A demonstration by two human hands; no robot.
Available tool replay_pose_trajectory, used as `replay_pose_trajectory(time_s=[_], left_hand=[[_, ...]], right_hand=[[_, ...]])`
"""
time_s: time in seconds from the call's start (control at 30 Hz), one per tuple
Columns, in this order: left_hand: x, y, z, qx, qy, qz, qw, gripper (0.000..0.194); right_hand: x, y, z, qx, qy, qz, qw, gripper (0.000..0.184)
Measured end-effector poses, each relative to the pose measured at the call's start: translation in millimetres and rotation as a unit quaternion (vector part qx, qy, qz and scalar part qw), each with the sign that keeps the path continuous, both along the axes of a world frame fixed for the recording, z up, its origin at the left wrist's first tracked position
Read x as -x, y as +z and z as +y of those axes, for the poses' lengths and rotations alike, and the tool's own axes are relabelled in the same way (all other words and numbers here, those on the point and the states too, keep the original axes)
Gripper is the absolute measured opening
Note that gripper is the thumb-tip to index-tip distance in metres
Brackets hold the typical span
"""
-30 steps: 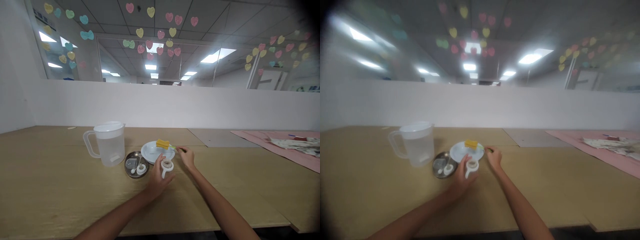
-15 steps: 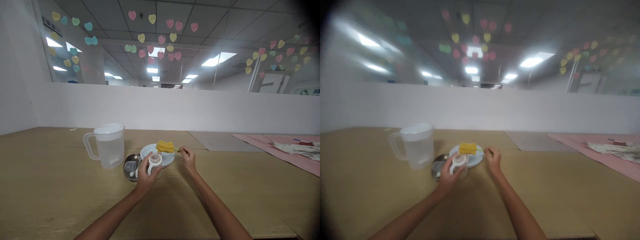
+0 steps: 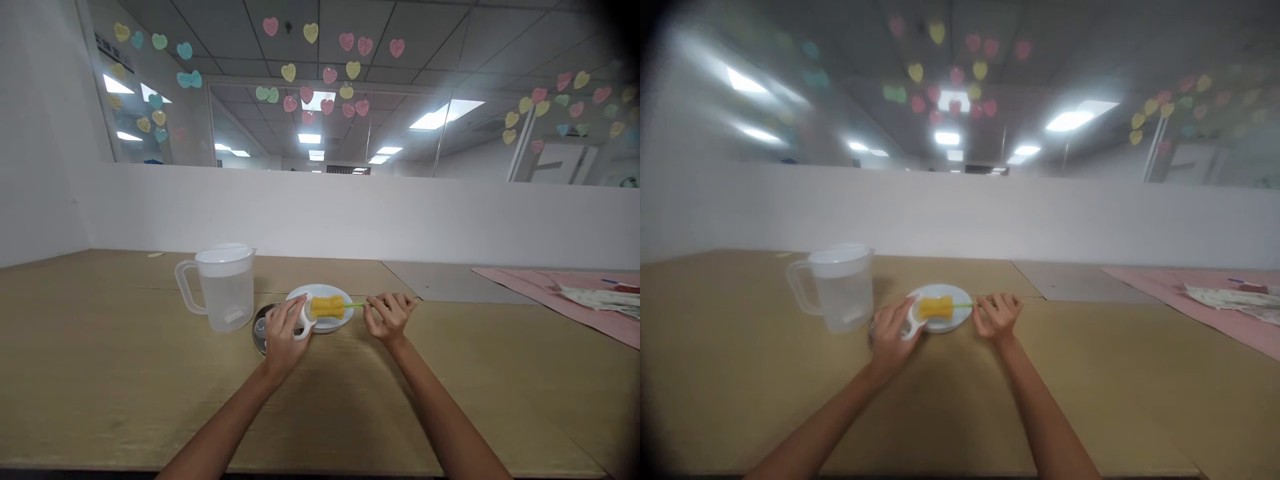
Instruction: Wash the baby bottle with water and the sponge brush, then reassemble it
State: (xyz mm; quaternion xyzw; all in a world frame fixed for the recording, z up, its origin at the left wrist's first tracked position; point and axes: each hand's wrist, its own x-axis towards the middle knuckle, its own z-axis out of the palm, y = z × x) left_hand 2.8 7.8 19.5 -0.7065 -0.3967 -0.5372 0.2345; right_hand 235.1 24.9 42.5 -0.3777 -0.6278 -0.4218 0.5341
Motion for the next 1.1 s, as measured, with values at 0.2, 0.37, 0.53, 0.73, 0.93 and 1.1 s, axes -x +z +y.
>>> replay_pose_trajectory(time_s=[0.2, 0.37, 0.53, 0.73, 0.93, 1.1], left_hand=[[3, -3.4, 3, -0.006, -0.007, 0.052, 0.999, 0.041], [-3, -7.3, 0, -0.018, -0.031, 0.094, 0.995, 0.045], [1, -0.9, 0, -0.028, -0.001, 0.115, 0.993, 0.049], [24, 5.1, 11, 0.045, 0.089, 0.116, 0.988, 0.063], [28, 4.5, 13, 0.059, 0.104, 0.045, 0.992, 0.052], [22, -3.0, 7, -0.014, 0.014, -0.083, 0.996, 0.067]], right_hand=[[2, -4.2, 1, -0.031, -0.003, -0.068, 0.997, 0.009], [32, -11.5, -6, -0.036, 0.037, -0.126, 0.991, 0.01], [30, -9.9, -2, -0.008, 0.032, -0.07, 0.997, 0.008], [-8, -9.9, 19, 0.089, -0.112, 0.088, 0.986, 0.02], [-19, -28.7, 38, 0.354, -0.251, 0.056, 0.899, 0.022], [-12, -40.0, 44, 0.545, -0.215, -0.002, 0.81, 0.025]])
